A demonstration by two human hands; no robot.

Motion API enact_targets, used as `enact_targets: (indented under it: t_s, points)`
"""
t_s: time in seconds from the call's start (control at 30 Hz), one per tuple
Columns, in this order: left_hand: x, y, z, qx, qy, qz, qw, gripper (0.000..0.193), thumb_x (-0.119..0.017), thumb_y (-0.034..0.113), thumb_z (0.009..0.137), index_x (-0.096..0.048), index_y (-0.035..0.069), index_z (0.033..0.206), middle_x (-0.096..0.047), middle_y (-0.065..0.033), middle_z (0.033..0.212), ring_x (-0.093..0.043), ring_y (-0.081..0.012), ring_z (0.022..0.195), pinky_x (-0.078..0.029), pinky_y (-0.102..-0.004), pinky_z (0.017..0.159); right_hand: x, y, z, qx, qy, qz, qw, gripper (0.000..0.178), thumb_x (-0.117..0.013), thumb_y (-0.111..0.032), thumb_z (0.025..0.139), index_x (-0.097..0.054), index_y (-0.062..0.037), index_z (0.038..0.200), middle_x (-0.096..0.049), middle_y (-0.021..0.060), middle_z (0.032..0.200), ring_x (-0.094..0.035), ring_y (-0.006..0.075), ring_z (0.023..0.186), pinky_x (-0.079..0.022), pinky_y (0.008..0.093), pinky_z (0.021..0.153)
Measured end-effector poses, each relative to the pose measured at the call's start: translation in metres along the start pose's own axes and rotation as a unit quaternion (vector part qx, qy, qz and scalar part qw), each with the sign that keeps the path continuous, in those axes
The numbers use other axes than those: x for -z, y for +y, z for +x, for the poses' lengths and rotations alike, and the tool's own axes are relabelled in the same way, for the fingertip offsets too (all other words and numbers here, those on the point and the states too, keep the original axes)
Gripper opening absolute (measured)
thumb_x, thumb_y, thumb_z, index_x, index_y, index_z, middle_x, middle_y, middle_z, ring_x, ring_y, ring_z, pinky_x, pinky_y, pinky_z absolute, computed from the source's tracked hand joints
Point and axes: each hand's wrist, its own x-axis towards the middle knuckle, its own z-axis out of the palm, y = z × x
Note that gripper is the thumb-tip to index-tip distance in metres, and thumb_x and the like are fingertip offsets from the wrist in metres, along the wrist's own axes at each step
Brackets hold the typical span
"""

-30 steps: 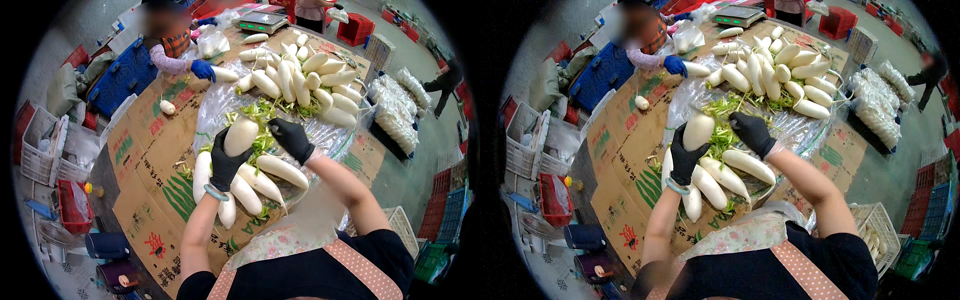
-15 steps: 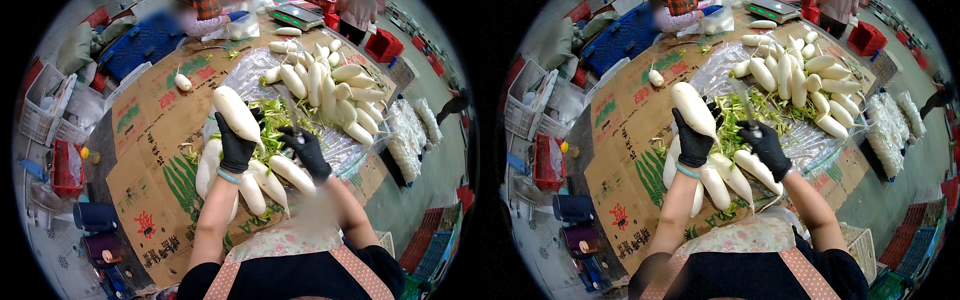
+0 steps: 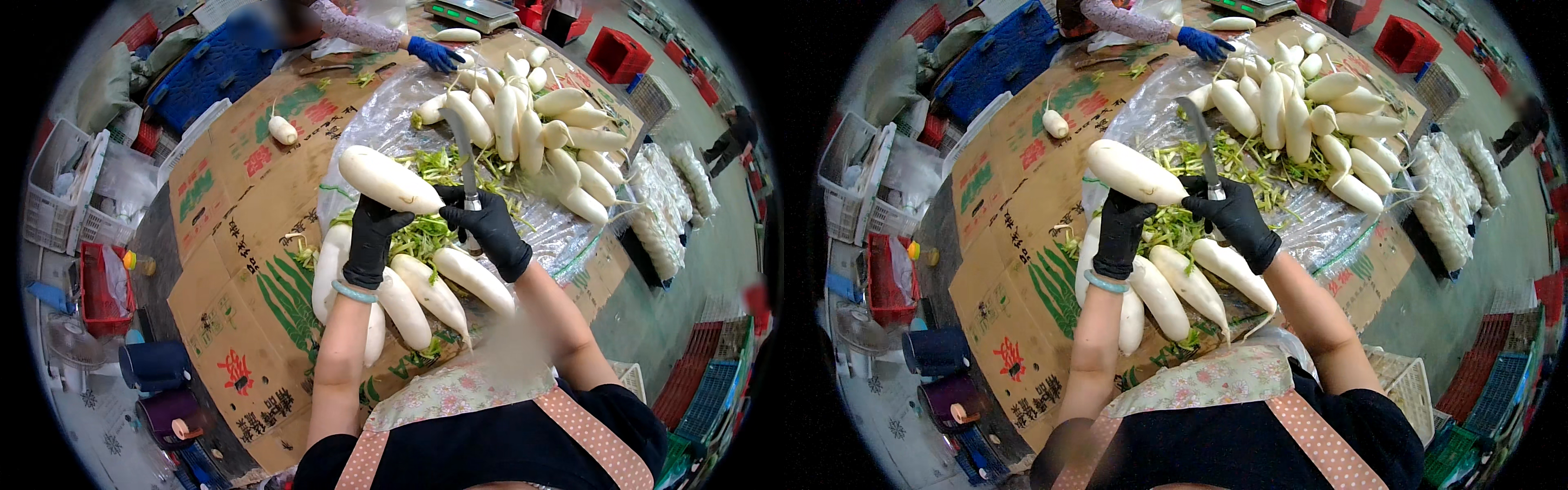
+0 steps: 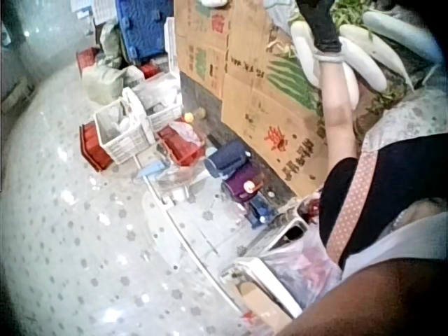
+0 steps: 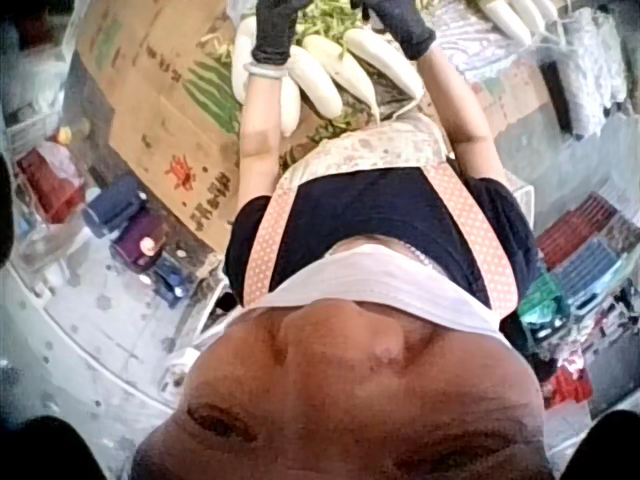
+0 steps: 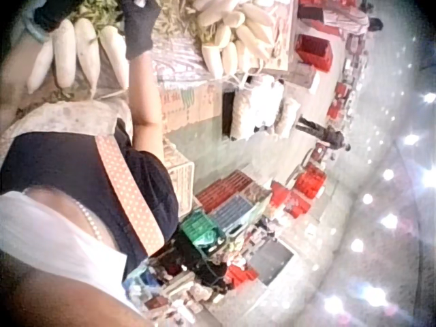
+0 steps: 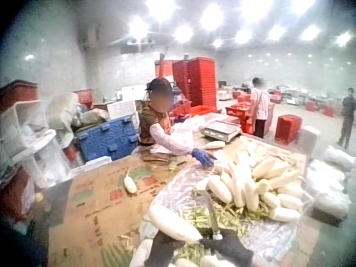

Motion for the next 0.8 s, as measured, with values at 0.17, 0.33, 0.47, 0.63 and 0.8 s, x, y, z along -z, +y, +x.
enact_targets:
  t_s: [0.17,0.33,0.47,0.63,0.8]
  points:
    - [-0.017,-0.004,0.008,-0.044,0.068,0.007,0.997,0.064,-0.067,-0.002,0.067,-0.039,0.003,0.124,-0.049,-0.0084,0.114,-0.050,-0.0204,0.104,-0.042,-0.0321,0.090,0.008,-0.003,-0.006,-0.003,0.035,-0.103,0.994,0.027,-0.067,-0.011,0.077,-0.063,-0.0005,0.101,-0.062,0.0010,0.080,-0.053,0.0058,0.066,-0.044,0.0212,0.058]
    - [-0.042,-0.009,0.014,-0.116,0.142,0.084,0.979,0.074,-0.074,0.009,0.065,-0.035,0.002,0.126,-0.045,-0.0103,0.117,-0.048,-0.0209,0.104,-0.041,-0.0323,0.092,-0.003,0.019,-0.019,0.106,0.100,-0.131,0.981,0.026,-0.069,-0.009,0.076,-0.063,-0.0010,0.100,-0.063,0.0030,0.086,-0.055,0.0082,0.073,-0.046,0.0241,0.067]
    - [-0.029,-0.011,0.024,-0.029,0.230,-0.120,0.965,0.047,-0.053,0.038,0.087,-0.046,0.002,0.117,-0.053,-0.0067,0.106,-0.051,-0.0173,0.101,-0.040,-0.0314,0.089,0.000,0.017,-0.020,0.107,0.086,-0.111,0.984,0.024,-0.069,-0.008,0.074,-0.064,-0.0027,0.097,-0.062,0.0027,0.075,-0.055,0.0104,0.065,-0.046,0.0243,0.061]
    - [-0.005,0.011,-0.004,0.075,0.065,-0.049,0.994,0.038,-0.046,0.030,0.091,-0.049,0.003,0.118,-0.055,-0.0082,0.109,-0.054,-0.0192,0.099,-0.044,-0.0323,0.086,0.032,-0.009,-0.005,0.006,0.134,0.007,0.991,0.018,-0.065,-0.016,0.077,-0.065,-0.0013,0.086,-0.055,0.0011,0.059,-0.046,0.0081,0.046,-0.037,0.0225,0.044]
    - [0.003,0.012,-0.034,0.322,0.035,-0.232,0.917,0.040,-0.052,0.031,0.086,-0.050,0.005,0.116,-0.056,-0.0133,0.110,-0.056,-0.0240,0.101,-0.054,-0.0346,0.065,0.051,0.004,0.028,-0.035,0.115,0.014,0.993,0.027,-0.064,-0.031,0.077,-0.059,-0.0052,0.070,-0.052,0.0007,0.057,-0.049,0.0102,0.049,-0.040,0.0222,0.045]
